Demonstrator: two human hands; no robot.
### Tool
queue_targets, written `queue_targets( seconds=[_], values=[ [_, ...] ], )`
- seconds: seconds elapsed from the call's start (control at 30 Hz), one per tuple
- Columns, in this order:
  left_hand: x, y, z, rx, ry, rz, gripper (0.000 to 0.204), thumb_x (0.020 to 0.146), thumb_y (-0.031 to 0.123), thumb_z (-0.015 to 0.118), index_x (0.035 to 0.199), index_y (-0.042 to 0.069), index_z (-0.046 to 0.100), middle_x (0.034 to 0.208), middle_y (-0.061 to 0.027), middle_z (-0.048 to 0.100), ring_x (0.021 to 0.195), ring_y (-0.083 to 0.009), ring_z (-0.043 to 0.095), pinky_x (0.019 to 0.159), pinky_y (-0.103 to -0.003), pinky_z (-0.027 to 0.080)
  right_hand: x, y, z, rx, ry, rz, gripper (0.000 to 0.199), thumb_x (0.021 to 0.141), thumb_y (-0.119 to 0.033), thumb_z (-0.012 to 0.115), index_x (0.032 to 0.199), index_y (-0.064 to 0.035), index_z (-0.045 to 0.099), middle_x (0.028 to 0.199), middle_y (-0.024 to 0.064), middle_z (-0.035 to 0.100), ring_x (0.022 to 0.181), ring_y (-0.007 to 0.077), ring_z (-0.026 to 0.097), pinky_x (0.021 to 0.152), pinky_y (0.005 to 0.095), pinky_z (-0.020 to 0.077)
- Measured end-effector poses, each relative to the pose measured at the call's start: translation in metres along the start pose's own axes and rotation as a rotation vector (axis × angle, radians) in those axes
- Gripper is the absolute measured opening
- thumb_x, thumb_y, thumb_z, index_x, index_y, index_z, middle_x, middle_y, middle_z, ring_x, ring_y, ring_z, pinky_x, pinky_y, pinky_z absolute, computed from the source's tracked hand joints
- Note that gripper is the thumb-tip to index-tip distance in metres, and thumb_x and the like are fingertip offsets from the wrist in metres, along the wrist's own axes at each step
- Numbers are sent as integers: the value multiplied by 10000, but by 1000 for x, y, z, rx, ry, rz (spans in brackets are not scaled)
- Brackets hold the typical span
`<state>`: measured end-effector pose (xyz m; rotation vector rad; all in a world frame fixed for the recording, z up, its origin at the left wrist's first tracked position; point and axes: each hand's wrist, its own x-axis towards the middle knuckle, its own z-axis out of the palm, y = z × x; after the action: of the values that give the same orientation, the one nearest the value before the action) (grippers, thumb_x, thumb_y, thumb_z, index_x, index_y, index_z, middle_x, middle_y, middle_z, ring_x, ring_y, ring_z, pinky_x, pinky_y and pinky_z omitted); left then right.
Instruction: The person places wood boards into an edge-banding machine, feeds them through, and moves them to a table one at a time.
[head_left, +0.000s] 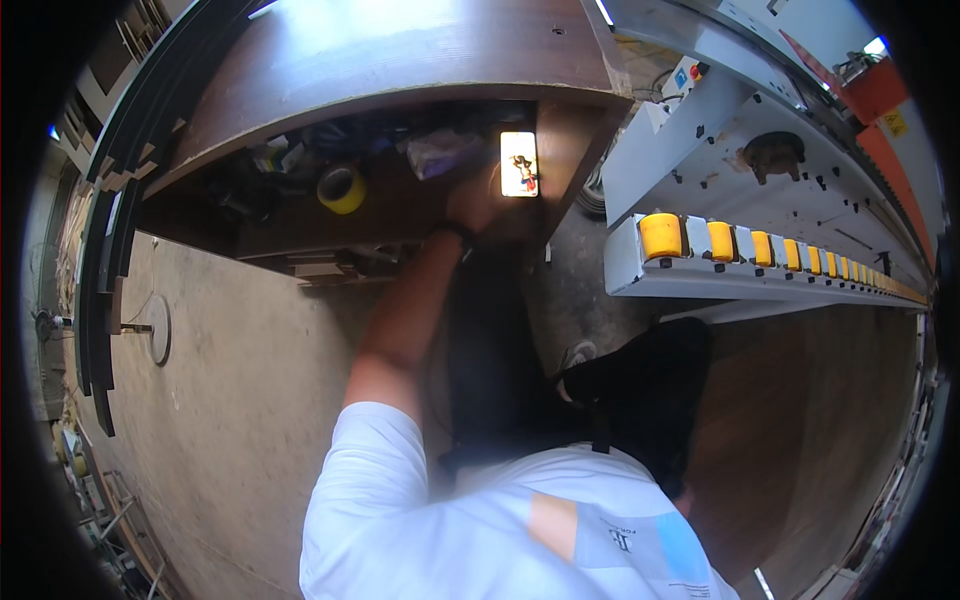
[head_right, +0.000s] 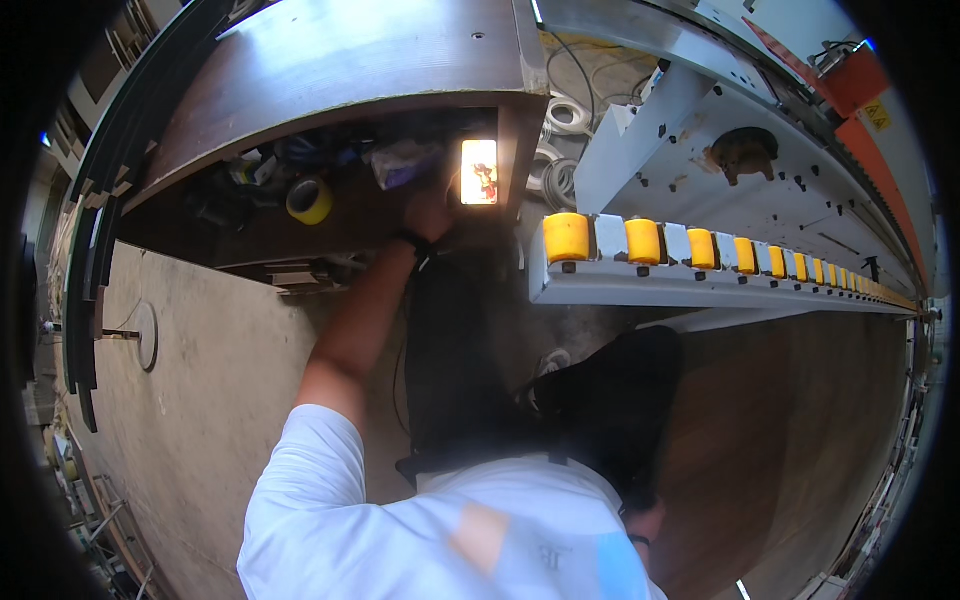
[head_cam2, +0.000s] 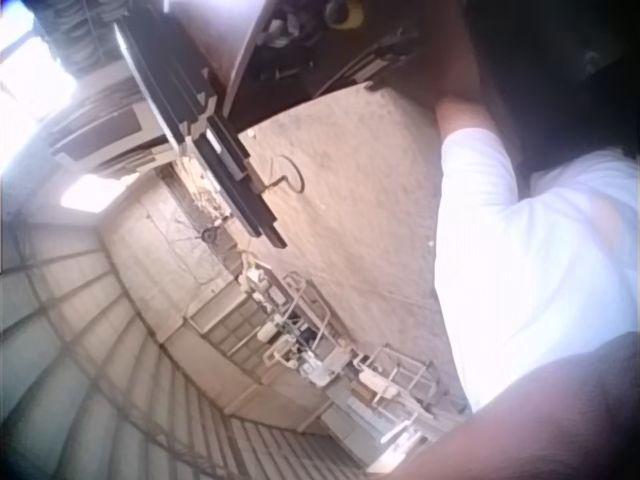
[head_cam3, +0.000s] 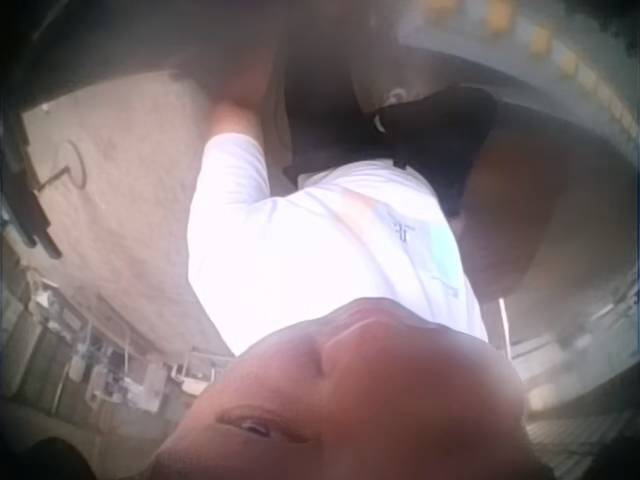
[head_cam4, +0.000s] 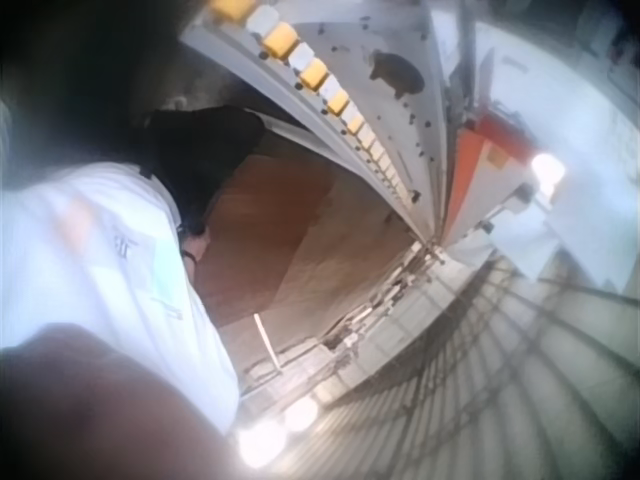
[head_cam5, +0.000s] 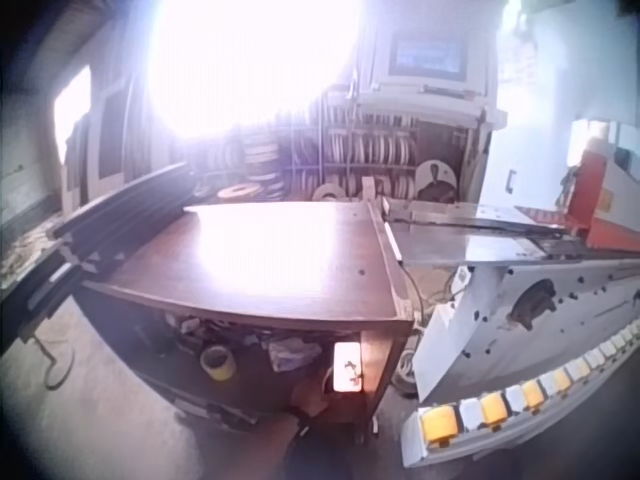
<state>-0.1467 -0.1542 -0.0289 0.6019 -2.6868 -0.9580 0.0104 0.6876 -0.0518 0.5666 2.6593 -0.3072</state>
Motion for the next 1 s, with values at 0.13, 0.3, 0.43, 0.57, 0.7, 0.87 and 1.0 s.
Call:
queue_targets(
  seconds=[0.13, 0.3, 0.43, 0.57, 0.7, 0.87, 1.0],
  values=[
    [1, -7, 7, 43, 63, 93, 980, 970, 471, 849, 1781, 201, 370, 1352, -288, 768, 1175, -497, 754, 1013, -595, 607, -17, -18, -35, 91, 82, 21, 823, 857, -282, 951, 1558, -10, 615, 1603, 263, 621, 1492, 447, 599, 1273, 513, 466],
    [5, -27, 21, -43, 48, 48, 1017, 935, 476, 885, 1771, 185, 386, 1429, -280, 740, 1233, -499, 736, 1055, -593, 597, -17, -23, -72, 77, 478, -77, 895, 796, -246, 1001, 1562, -2, 608, 1595, 244, 621, 1485, 438, 588, 1286, 504, 441],
    [0, -20, 10, 74, 347, 474, 903, 912, 356, 926, 1683, 138, 508, 1367, -260, 758, 1179, -471, 756, 1002, -560, 616, 5, -35, -108, 118, 727, -308, 905, 789, -213, 1020, 1575, -16, 620, 1580, 233, 627, 1468, 420, 595, 1269, 511, 453],
    [-45, 39, -21, -146, 281, 463, 546, 923, 198, 914, 1406, 63, 698, 1220, -216, 775, 1037, -413, 773, 903, -492, 621, 13, -75, -161, 116, 935, -554, 879, 811, -173, 1007, 1588, -25, 621, 1565, 228, 635, 1462, 421, 597, 1245, 521, 474],
    [-119, 133, -77, -153, 265, 606, 305, 929, 125, 886, 1195, 69, 745, 1106, -141, 776, 980, -339, 768, 857, -442, 609, -6, -139, -218, 96, 1044, -804, 865, 825, -146, 995, 1595, -32, 618, 1548, 221, 641, 1440, 432, 606, 1214, 534, 492],
    [-195, 261, -154, 0, 316, 1118, 189, 973, 181, 827, 1140, 134, 753, 1210, -57, 810, 1089, -254, 768, 902, -418, 620, -42, -231, -260, 89, 1098, -1142, 831, 803, -104, 946, 1574, -55, 641, 1476, 197, 663, 1345, 436, 649, 1165, 540, 514],
    [-229, 329, -180, 356, 565, 1280, 161, 1063, 195, 739, 1210, 253, 766, 1540, 44, 741, 1497, -212, 623, 1265, -498, 495, -78, -294, -282, 44, 1101, -1466, 770, 761, -273, 948, 1465, -76, 707, 1393, 147, 643, 1308, 410, 648, 1160, 644, 531]
  ],
)
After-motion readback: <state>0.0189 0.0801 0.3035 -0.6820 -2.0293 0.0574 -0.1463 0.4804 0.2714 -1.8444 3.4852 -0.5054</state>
